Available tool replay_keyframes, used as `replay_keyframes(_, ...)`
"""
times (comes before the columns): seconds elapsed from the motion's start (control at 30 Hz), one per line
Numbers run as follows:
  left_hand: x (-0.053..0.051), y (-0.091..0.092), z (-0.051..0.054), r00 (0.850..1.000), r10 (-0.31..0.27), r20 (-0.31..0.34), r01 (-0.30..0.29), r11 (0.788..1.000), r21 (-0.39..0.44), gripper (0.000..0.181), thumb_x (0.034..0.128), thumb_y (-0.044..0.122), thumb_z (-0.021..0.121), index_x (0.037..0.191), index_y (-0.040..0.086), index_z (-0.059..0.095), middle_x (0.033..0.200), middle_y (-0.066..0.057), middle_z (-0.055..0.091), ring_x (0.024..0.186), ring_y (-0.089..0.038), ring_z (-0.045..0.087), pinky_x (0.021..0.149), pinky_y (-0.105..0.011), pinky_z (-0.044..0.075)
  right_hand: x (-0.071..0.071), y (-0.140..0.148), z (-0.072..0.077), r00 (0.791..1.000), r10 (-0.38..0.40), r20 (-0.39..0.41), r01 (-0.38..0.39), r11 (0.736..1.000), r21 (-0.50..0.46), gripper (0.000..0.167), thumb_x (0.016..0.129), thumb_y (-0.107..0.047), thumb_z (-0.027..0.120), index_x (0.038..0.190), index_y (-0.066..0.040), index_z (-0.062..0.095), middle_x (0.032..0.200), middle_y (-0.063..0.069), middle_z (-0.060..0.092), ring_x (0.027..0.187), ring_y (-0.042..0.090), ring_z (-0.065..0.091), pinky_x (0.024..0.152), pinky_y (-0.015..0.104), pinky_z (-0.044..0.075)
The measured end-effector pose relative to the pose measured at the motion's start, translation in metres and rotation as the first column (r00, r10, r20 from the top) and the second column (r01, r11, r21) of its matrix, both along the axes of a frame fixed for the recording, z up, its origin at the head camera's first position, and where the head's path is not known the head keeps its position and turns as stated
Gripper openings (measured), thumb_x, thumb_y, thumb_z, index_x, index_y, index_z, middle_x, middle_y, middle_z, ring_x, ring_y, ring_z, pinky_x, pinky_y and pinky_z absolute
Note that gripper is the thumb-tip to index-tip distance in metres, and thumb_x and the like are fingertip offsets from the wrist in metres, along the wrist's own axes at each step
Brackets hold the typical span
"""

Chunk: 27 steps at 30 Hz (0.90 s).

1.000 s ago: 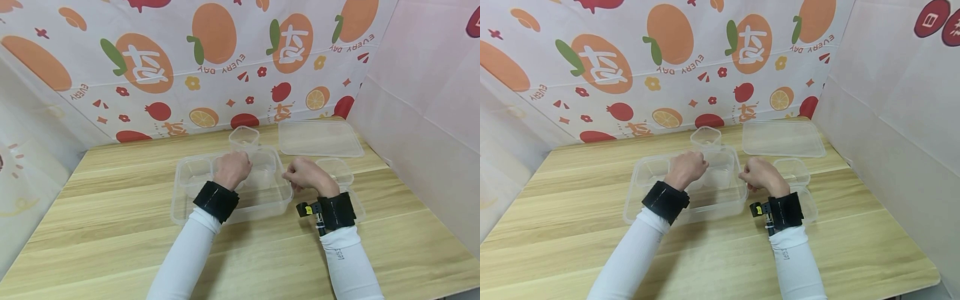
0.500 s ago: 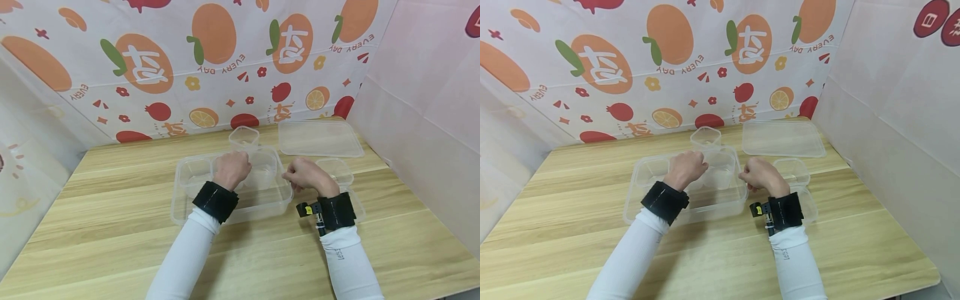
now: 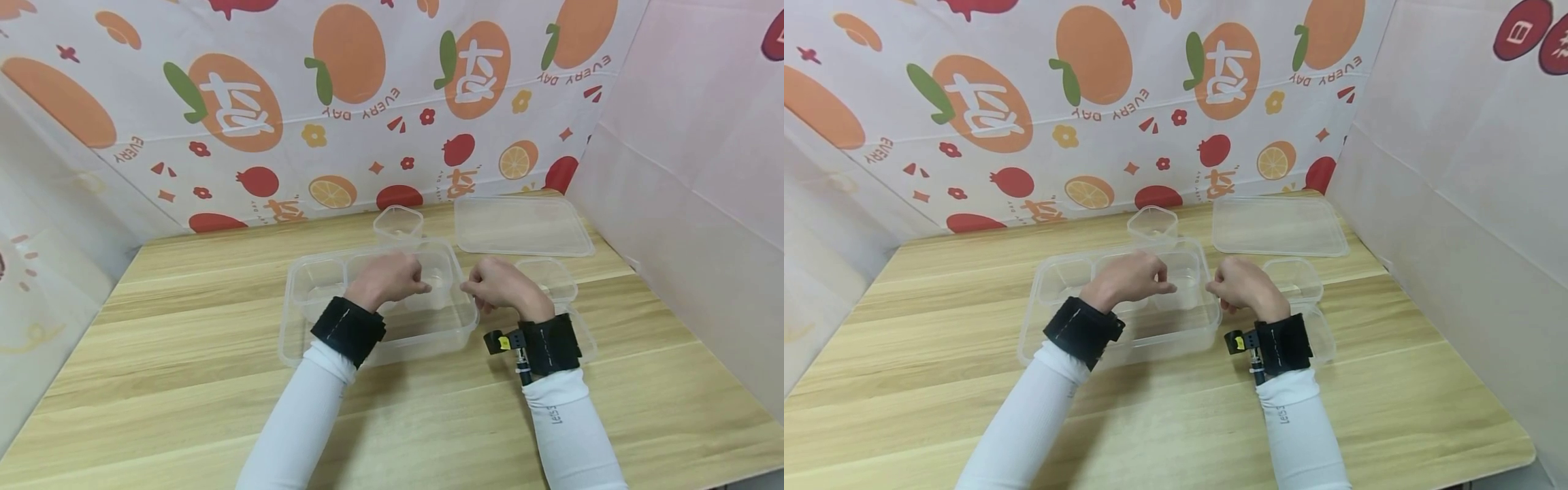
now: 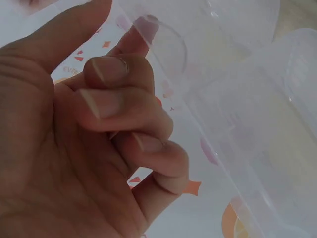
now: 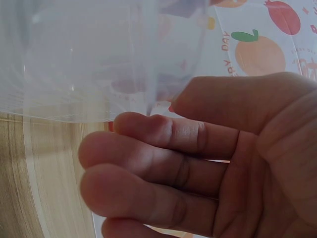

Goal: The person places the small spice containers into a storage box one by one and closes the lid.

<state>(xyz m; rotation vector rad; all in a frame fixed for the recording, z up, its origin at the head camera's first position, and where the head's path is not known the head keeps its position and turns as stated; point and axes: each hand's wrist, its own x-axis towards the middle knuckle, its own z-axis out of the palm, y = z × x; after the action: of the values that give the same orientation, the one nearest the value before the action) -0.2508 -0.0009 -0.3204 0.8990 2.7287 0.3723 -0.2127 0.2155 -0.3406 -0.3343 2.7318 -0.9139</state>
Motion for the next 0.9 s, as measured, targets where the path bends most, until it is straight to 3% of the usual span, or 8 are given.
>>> replay_keyframes(0.23, -0.0011, -0.0007, -0.0015, 1.0, 0.018, -0.013, -0.018, 1.0, -0.025, 0.017, 0.0939, 0.021, 0.075, 0.093, 0.004, 0.076, 0.073, -0.001, 0.062, 0.064, -0.015, 0.055, 0.058, -0.026, 0.043, 0.001, 0.0004, 0.0006, 1.0, 0.009, -0.016, -0.009, 1.0, 0.003, 0.035, 0.101, -0.011, 0.06, 0.066, -0.004, 0.064, 0.058, 0.004, 0.058, 0.05, 0.017, 0.057, 0.05, 0.027, 0.037)
replay_keyframes(0.6, 0.0005, 0.0021, -0.0057, 0.987, 0.101, -0.124, -0.11, 0.991, -0.072, 0.025, 0.0971, 0.027, 0.071, 0.085, 0.005, 0.073, 0.062, 0.001, 0.05, 0.058, -0.015, 0.048, 0.053, -0.028, 0.035, 0.0016, -0.0013, 0.0008, 1.0, -0.003, 0.003, 0.003, 1.0, 0.009, 0.035, 0.102, -0.012, 0.06, 0.068, -0.003, 0.064, 0.059, 0.004, 0.059, 0.051, 0.019, 0.059, 0.05, 0.026, 0.037)
replay_keyframes(0.9, 0.0006, 0.0037, -0.0066, 0.983, 0.118, -0.139, -0.129, 0.989, -0.077, 0.029, 0.0967, 0.028, 0.071, 0.075, 0.008, 0.067, 0.06, 0.002, 0.044, 0.055, -0.014, 0.045, 0.051, -0.028, 0.033, 0.0018, -0.0003, 0.0005, 1.0, -0.002, -0.004, 0.002, 1.0, 0.008, 0.035, 0.102, -0.012, 0.06, 0.069, -0.002, 0.065, 0.058, 0.004, 0.058, 0.051, 0.018, 0.059, 0.05, 0.026, 0.036)
